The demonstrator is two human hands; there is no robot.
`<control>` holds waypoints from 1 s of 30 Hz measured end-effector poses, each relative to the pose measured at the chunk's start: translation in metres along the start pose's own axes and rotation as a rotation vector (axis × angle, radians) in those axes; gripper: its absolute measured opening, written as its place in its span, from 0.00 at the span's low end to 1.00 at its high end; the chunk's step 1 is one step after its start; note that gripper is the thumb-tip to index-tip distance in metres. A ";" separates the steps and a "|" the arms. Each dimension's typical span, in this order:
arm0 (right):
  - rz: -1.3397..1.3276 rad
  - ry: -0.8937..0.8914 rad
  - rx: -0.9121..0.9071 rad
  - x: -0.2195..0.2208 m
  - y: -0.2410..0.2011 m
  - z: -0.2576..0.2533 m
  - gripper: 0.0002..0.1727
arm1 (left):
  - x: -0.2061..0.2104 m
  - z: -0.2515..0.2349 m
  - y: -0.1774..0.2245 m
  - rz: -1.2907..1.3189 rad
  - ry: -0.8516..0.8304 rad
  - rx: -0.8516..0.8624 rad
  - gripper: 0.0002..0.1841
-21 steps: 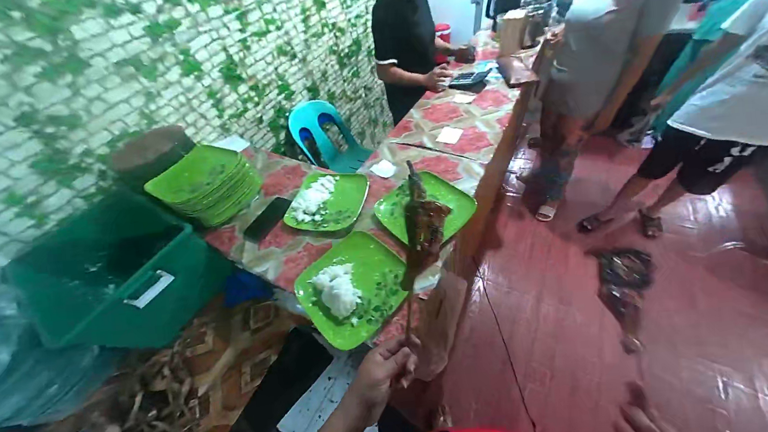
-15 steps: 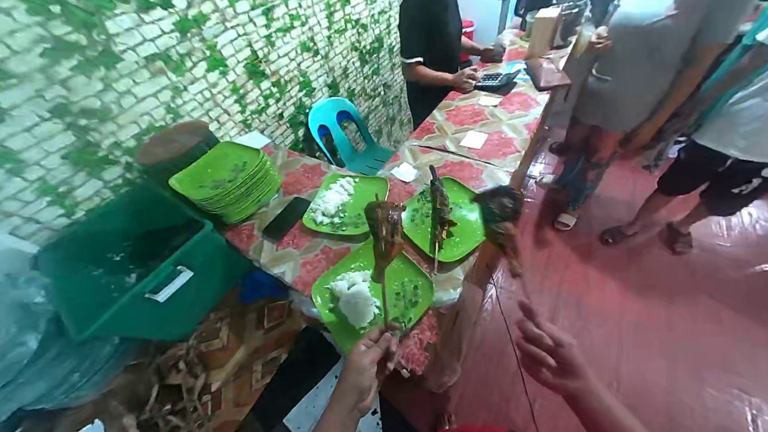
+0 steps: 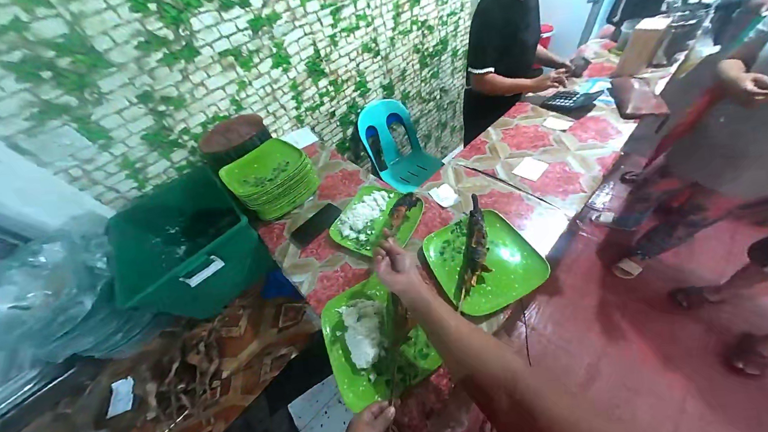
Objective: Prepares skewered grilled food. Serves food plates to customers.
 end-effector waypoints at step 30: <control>1.901 -0.048 -0.034 0.068 -0.045 0.118 0.20 | -0.142 -0.041 0.037 -0.206 -0.088 -0.057 0.25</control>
Point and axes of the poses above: each hand's wrist, its own z-axis away from the middle knuckle, its own x-axis out of the palm, y = z × x, the point moved 6 cm from there along -z, towards the middle knuckle, and after that the axes turned 4 degrees about -x, right-handed, at the moved point
